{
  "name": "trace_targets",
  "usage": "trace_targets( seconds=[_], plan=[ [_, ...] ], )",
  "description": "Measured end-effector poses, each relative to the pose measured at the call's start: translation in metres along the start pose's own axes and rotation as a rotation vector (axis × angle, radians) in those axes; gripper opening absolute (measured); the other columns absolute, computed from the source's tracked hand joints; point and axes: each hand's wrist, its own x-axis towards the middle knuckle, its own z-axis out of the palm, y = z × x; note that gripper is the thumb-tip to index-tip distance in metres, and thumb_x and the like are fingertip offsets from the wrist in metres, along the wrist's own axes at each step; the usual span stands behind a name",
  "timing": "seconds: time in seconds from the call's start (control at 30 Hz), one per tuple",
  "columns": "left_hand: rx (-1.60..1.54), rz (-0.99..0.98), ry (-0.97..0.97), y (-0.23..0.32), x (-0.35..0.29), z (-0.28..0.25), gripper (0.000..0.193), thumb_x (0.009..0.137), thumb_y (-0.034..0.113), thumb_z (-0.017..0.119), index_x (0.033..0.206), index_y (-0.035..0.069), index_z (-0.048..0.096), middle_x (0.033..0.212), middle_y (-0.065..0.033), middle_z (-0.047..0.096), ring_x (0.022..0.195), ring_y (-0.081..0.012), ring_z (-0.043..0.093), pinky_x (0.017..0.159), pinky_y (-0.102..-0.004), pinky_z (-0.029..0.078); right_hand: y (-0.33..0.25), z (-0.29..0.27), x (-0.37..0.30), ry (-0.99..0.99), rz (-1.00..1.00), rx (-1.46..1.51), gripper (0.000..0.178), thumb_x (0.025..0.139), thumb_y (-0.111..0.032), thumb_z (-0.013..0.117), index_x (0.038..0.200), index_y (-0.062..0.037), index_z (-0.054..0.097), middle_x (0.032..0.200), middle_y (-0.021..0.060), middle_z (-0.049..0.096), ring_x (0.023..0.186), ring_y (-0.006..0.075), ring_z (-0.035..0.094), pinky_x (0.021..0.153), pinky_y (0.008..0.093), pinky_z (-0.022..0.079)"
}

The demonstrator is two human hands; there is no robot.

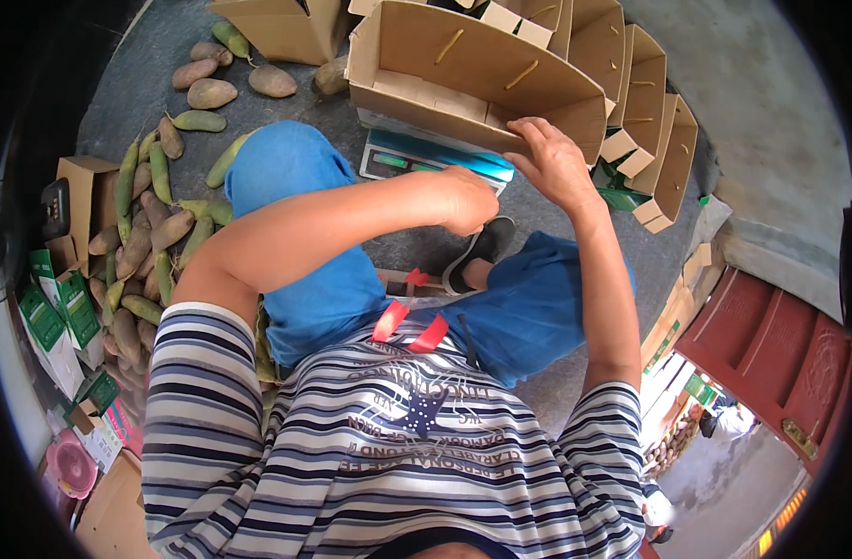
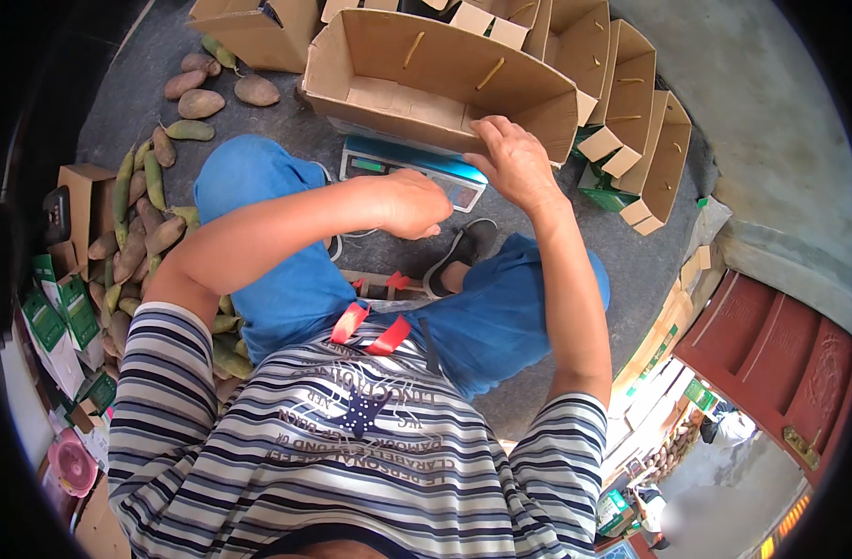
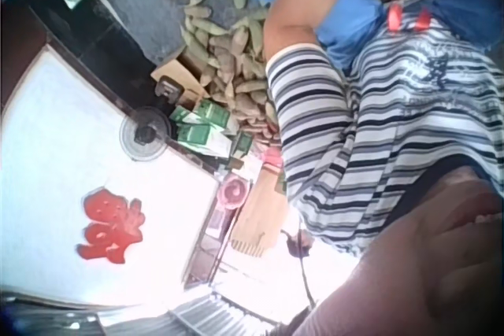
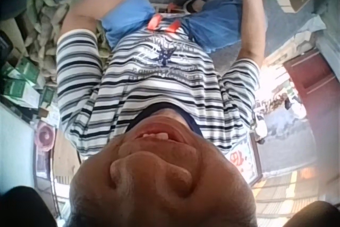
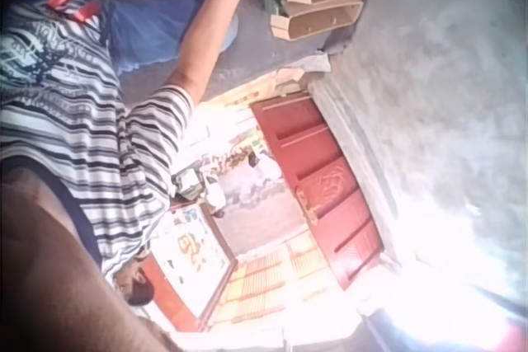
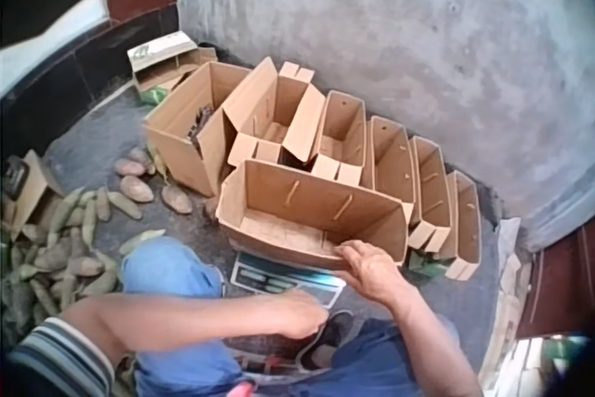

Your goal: Sorting and weighing produce into cardboard boxes.

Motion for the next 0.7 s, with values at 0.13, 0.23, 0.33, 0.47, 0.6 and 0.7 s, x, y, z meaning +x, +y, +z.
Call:
trace_targets(
  seconds=[0.13, 0.23, 0.33, 0.47, 0.6, 0.7],
  plan=[
    [0.014, 0.016, 0.007, 0.002, 0.004, -0.002, 0.027, 0.08, 0.024, 0.057, 0.081, -0.002, 0.064, 0.083, -0.02, 0.063, 0.084, -0.0362, 0.06, 0.073, -0.0433, 0.048, -0.019, -0.03, 0.007, 0.107, 0.19, 0.165, 0.032, 0.078, -0.025, 0.065, 0.102, -0.0038, 0.059, 0.1, 0.0116, 0.06, 0.09, 0.0258, 0.059, 0.078, 0.0341, 0.047],
    [0.049, -0.036, -0.032, 0.004, 0.006, -0.001, 0.027, 0.08, 0.024, 0.057, 0.083, -0.002, 0.064, 0.085, -0.0195, 0.063, 0.084, -0.0354, 0.061, 0.073, -0.0428, 0.048, -0.047, -0.089, 0.015, 0.432, 0.141, 0.31, 0.021, 0.083, -0.011, 0.057, 0.103, -0.0028, 0.06, 0.098, 0.0089, 0.062, 0.089, 0.0174, 0.059, 0.077, 0.0289, 0.047],
    [0.011, -0.005, -0.014, 0.005, 0.01, 0.0, 0.027, 0.081, 0.024, 0.058, 0.084, -0.002, 0.065, 0.086, -0.019, 0.063, 0.084, -0.0347, 0.061, 0.073, -0.0421, 0.048, -0.099, -0.158, 0.005, 0.846, 0.125, 0.521, 0.031, 0.082, -0.015, 0.057, 0.104, 0.007, 0.055, 0.087, 0.0149, 0.061, 0.074, 0.0182, 0.061, 0.066, 0.0258, 0.048],
    [0.005, -0.074, -0.045, 0.001, 0.005, -0.003, 0.027, 0.082, 0.025, 0.057, 0.084, -0.001, 0.065, 0.086, -0.0173, 0.064, 0.086, -0.0336, 0.061, 0.073, -0.0415, 0.048, -0.037, -0.265, -0.105, 0.561, -0.154, 0.632, 0.031, 0.083, -0.018, 0.049, 0.106, 0.001, 0.056, 0.104, 0.0144, 0.06, 0.079, 0.017, 0.06, 0.072, 0.0278, 0.047],
    [0.037, -0.054, -0.009, -0.005, 0.014, -0.003, 0.027, 0.08, 0.026, 0.058, 0.084, 0.001, 0.066, 0.087, -0.0166, 0.064, 0.085, -0.0337, 0.061, 0.071, -0.0421, 0.048, -0.022, -0.275, -0.128, 0.671, -0.288, 0.758, 0.029, 0.083, -0.02, 0.049, 0.103, -0.0005, 0.056, 0.101, 0.0123, 0.06, 0.077, 0.0161, 0.06, 0.071, 0.0273, 0.047],
    [0.05, -0.038, 0.029, -0.007, 0.014, 0.002, 0.024, 0.077, 0.025, 0.058, 0.081, 0.003, 0.066, 0.085, -0.0166, 0.064, 0.083, -0.0333, 0.062, 0.069, -0.0434, 0.049, -0.071, -0.247, -0.07, 0.756, -0.442, 0.822, 0.027, 0.084, -0.021, 0.049, 0.102, -0.0016, 0.056, 0.099, 0.0107, 0.06, 0.076, 0.0155, 0.06, 0.071, 0.0269, 0.047]
  ],
)
